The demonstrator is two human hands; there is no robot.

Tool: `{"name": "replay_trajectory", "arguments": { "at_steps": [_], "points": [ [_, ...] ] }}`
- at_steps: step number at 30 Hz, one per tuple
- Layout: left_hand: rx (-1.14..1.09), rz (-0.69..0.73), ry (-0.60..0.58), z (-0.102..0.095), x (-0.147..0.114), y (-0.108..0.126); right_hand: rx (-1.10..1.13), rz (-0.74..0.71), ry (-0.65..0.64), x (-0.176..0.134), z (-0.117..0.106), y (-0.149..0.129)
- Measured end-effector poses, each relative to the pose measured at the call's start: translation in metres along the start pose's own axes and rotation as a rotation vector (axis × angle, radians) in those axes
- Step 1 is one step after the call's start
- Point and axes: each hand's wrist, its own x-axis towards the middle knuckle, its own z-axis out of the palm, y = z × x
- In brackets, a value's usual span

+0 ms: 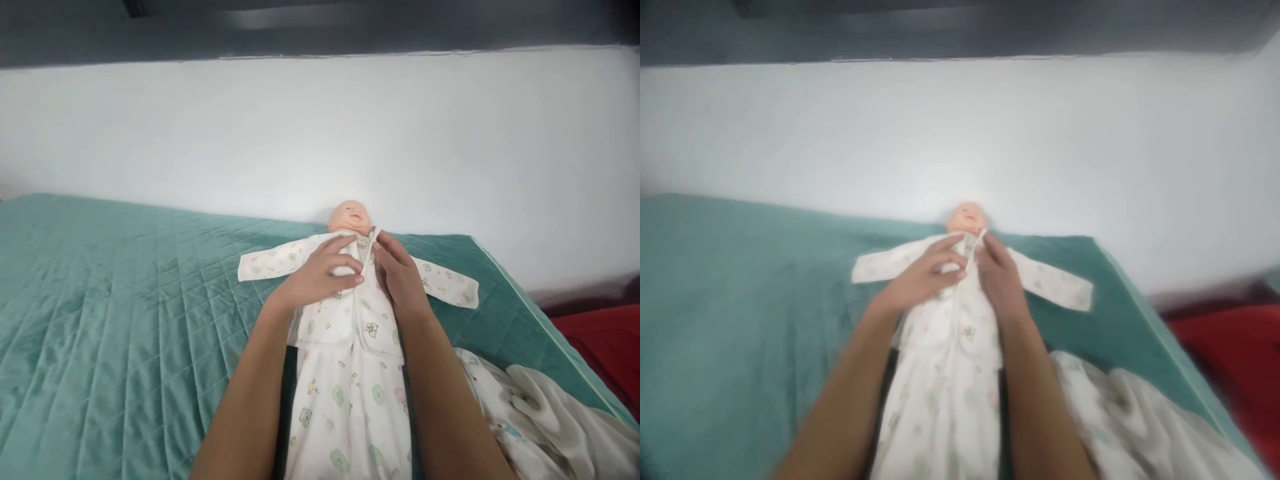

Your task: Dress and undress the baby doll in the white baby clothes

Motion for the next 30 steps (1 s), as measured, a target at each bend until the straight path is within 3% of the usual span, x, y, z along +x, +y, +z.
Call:
{"name": "replay_trajectory", "arguments": {
  "at_steps": [2, 4, 11, 14, 17, 21, 23, 25, 27, 30],
  "points": [
    [0.023, 0.073, -0.128, -0.010, -0.004, 0.000, 0.135, 0.052, 0.023, -0.001, -0.001, -0.001],
    [0.033, 0.101, -0.173, -0.015, -0.006, 0.001, 0.188, 0.059, 0.039, -0.001, -0.001, -0.001],
    [-0.014, 0.120, -0.047, -0.004, -0.001, 0.009, 0.144, 0.067, 0.047, 0.002, 0.004, -0.002],
    [-0.014, 0.061, 0.005, -0.007, -0.004, 0.005, 0.133, 0.070, 0.015, 0.000, 0.001, -0.012],
    [0.146, -0.126, 0.249, -0.024, -0.012, -0.006, 0.082, 0.087, 0.085, 0.000, -0.016, -0.016],
    [0.466, -0.449, 0.712, -0.051, -0.023, -0.021, -0.248, 0.006, 0.477, 0.007, -0.045, 0.005],
    [0.537, -0.486, 0.825, -0.053, -0.024, -0.023, -0.444, -0.079, 0.512, 0.011, -0.049, 0.018],
    [0.555, -0.420, 0.780, -0.044, -0.021, -0.024, -0.607, -0.158, 0.361, 0.013, -0.044, 0.026],
    [0.558, -0.336, 0.632, -0.029, -0.016, -0.027, -0.719, -0.196, 0.187, 0.013, -0.034, 0.028],
    [0.570, -0.285, 0.456, -0.009, -0.008, -0.039, -0.856, -0.190, 0.125, 0.011, -0.024, 0.024]
  ]
}}
